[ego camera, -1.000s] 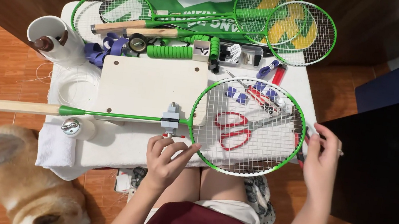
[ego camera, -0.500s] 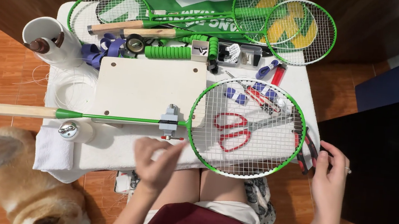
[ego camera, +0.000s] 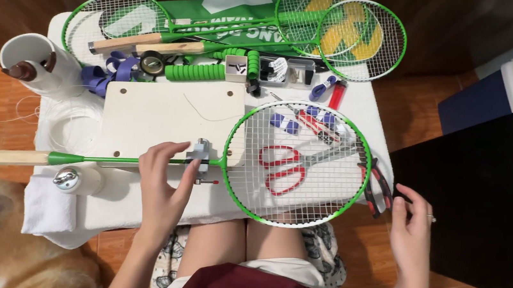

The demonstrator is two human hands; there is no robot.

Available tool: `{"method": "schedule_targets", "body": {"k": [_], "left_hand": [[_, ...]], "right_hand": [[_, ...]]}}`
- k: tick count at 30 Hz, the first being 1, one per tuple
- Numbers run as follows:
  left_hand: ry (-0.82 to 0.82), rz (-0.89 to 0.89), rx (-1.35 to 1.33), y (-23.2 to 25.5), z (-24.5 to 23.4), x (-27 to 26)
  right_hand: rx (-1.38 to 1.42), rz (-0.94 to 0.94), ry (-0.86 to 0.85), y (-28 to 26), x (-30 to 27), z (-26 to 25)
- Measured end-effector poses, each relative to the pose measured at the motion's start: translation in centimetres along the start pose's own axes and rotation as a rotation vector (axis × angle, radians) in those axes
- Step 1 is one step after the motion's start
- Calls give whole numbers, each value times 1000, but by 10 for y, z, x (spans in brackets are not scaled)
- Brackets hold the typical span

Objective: Repairing a badminton racket by adjusting the strings and applying electrical tape to the frame.

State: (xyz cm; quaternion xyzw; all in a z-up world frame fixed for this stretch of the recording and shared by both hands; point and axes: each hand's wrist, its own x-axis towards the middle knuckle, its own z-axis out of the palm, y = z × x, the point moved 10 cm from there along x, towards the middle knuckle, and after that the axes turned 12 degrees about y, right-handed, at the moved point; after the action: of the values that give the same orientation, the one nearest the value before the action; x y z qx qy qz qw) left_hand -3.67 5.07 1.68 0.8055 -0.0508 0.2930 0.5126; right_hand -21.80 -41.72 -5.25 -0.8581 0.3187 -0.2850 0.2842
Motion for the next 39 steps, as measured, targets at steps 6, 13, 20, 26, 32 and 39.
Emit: {"method": "schedule_targets", "body": {"k": [6,13,20,26,32,39], "left_hand": [[-165,115,106,14,39,29],[-646,-303,-287,-18,135,35],[-665,-772,-931,-30,175,29],[-597,-823,-1186,-41,188,34],[-665,-431,-691,-15,185,53],[-651,-443,-741,-32,165,50]], "right_hand": [[110,53,-100,20,-2,14],[133,48,-185,26,-4,21],[335,169,-256,27,-9,42],[688,480,-143,-47,0,72],[636,391,-153,-47,16,96],[625,425,-102,-34,15,93]]}}
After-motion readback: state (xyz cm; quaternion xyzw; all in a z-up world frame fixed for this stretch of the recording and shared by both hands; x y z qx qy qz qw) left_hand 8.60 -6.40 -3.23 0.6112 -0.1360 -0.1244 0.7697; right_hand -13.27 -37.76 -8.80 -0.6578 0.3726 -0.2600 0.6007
